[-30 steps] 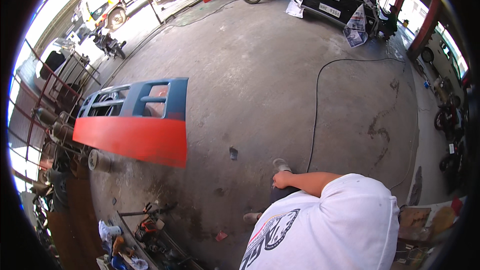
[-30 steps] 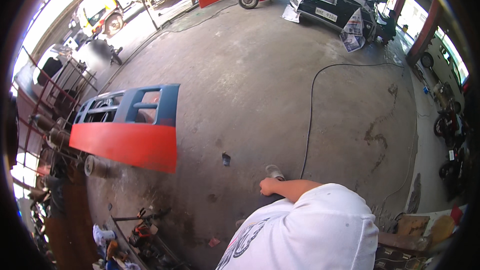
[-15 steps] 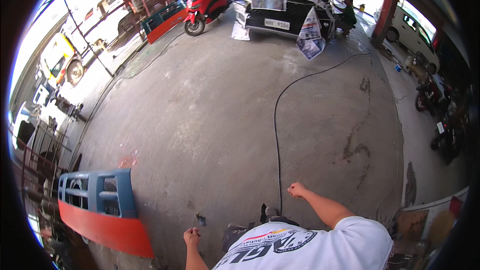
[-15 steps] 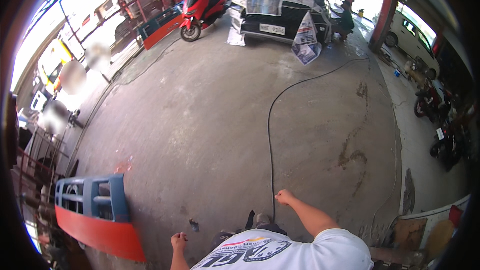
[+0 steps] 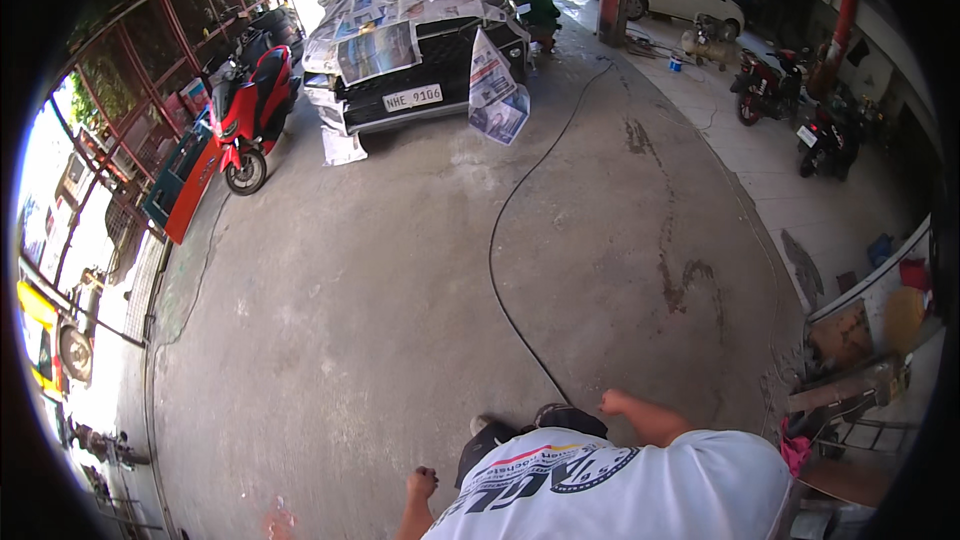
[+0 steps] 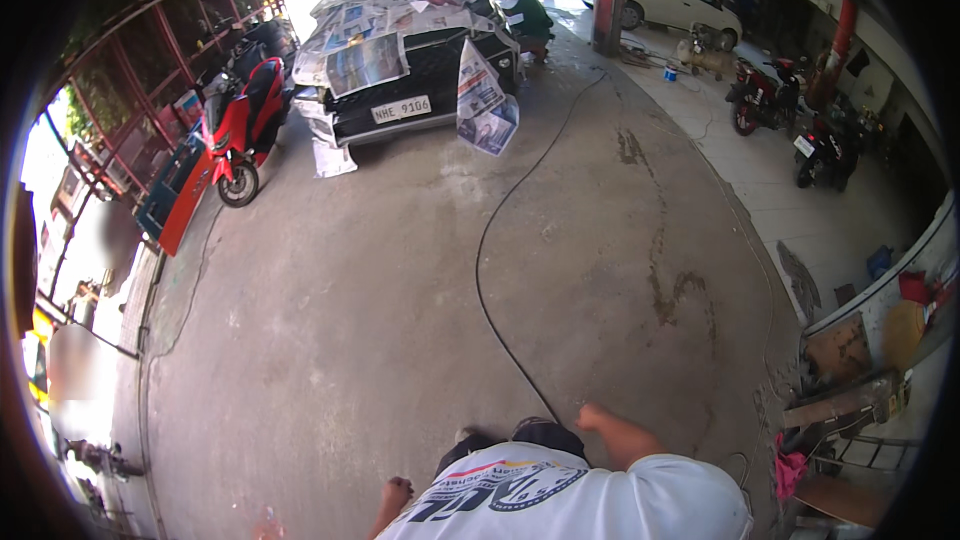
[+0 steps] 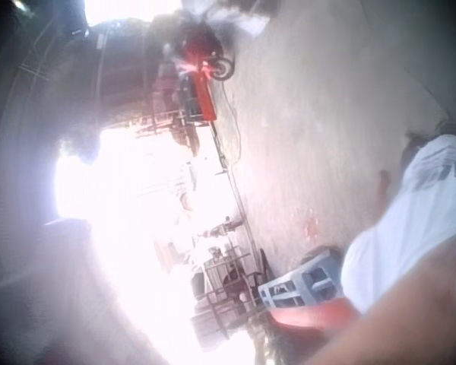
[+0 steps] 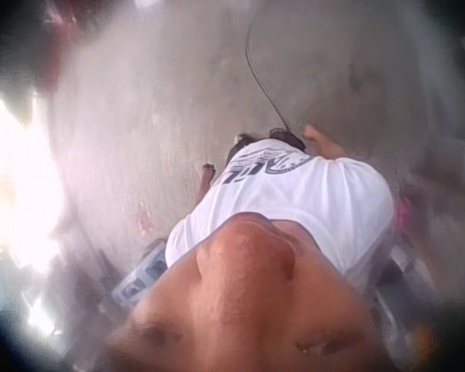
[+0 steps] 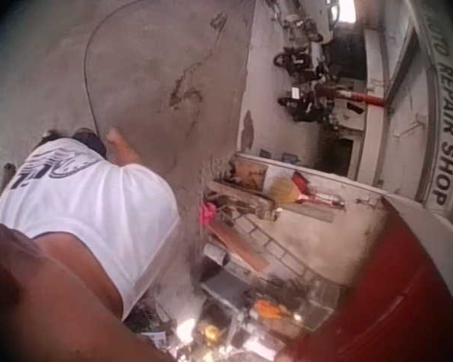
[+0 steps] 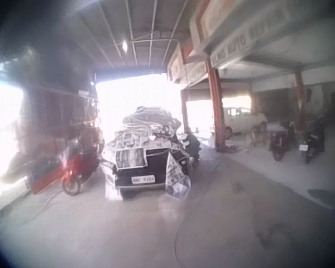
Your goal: The person applies blue masking tape to a red and blue car bumper, smoothing it along the edge. They then use a heat gun to warm the taped area of the bumper.
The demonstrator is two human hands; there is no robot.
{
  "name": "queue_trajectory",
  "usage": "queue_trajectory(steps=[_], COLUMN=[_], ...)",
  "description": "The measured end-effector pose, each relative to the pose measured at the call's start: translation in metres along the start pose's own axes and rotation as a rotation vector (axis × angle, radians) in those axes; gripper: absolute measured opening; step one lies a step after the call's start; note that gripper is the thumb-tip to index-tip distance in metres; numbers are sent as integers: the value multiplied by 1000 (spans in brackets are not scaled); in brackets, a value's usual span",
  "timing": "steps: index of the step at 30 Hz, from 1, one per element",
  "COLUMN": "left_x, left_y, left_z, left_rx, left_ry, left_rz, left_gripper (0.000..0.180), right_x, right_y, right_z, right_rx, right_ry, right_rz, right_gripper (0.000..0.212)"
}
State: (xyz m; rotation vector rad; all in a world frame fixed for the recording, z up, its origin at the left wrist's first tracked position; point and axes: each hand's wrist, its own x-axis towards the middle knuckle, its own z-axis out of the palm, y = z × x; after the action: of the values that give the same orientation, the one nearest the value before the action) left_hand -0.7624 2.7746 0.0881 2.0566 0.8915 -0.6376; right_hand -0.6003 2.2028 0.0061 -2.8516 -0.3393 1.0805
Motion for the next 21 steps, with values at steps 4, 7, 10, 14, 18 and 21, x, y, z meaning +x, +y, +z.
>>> queue_trajectory(steps=[4,7,10,14,18,21], left_x=[165,265,348,419,459,470], left_y=[100,202,297,360,392,402], left_z=[-138,-210,-239,-261,-275,-315], left_rx=[-84,-40,-44,-133,-66,-68], left_ry=[147,154,153,175,-190,-175], left_rz=[204,290,338,266,-53,-201], left_gripper=[16,18,23,39,44,31], right_x=[45,94,175,315,503,624], right_y=[-19,-39,-56,-115,-117,-146], right_z=[-58,-100,-115,-227,-383,-548], right_rx=[502,550,627,693,563,246], right_ry=[28,-73,-292,-377,-312,88], right_rz=[390,494,581,331,222,95], right_gripper=[28,29,30,29,34,27])
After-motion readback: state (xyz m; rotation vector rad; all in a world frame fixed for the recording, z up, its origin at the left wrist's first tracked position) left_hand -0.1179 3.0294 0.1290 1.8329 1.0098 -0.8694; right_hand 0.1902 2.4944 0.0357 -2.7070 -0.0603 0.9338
